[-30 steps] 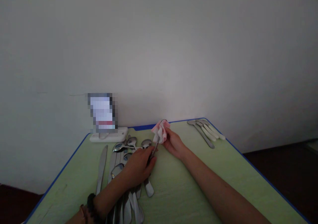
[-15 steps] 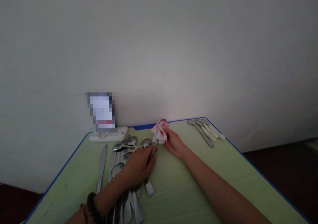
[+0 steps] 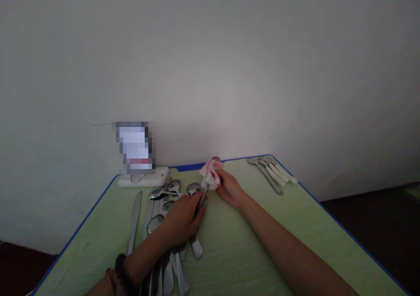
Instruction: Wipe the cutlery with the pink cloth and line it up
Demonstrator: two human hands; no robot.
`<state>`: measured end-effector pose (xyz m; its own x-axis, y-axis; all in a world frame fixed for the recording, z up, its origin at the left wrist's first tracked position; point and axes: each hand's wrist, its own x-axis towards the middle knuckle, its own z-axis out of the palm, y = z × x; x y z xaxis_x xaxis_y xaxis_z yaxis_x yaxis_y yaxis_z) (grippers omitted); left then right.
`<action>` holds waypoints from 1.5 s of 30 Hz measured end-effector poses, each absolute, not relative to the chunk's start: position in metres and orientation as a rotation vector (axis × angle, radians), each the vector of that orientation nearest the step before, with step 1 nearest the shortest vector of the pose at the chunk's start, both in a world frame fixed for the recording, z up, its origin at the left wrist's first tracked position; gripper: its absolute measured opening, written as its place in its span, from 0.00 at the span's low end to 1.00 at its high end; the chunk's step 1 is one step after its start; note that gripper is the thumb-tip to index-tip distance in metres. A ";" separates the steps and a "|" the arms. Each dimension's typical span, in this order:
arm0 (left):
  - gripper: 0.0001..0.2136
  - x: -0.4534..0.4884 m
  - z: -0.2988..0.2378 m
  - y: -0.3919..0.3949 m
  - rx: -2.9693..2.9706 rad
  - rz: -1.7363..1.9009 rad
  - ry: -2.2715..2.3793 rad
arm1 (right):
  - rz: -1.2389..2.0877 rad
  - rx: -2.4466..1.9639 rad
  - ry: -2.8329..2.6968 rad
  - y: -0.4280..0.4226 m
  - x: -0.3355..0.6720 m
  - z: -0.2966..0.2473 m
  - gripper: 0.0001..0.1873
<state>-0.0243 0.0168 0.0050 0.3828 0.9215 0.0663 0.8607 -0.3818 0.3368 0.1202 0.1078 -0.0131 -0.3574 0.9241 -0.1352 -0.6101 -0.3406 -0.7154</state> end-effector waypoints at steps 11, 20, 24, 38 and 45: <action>0.11 -0.025 0.002 0.018 2.432 0.370 1.559 | 1.775 -0.595 -0.550 0.111 0.118 -0.016 0.10; 0.11 -0.027 0.003 0.016 2.418 0.399 1.545 | 1.835 -0.577 -0.637 0.108 0.122 -0.013 0.10; 0.11 -0.026 0.003 0.017 2.399 0.389 1.562 | 1.844 -0.600 -0.642 0.108 0.122 -0.013 0.10; 0.11 -0.025 0.004 0.018 2.400 0.374 1.565 | 1.835 -0.612 -0.678 0.108 0.122 -0.015 0.11; 0.11 -0.026 0.005 0.017 2.394 0.364 1.559 | 1.829 -0.619 -0.678 0.106 0.122 -0.013 0.11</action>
<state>-0.0258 0.0172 0.0048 0.3922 0.9175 0.0664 0.8520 -0.3896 0.3497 0.1223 0.1064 -0.0133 -0.3251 0.9404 -0.0995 -0.6481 -0.2982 -0.7007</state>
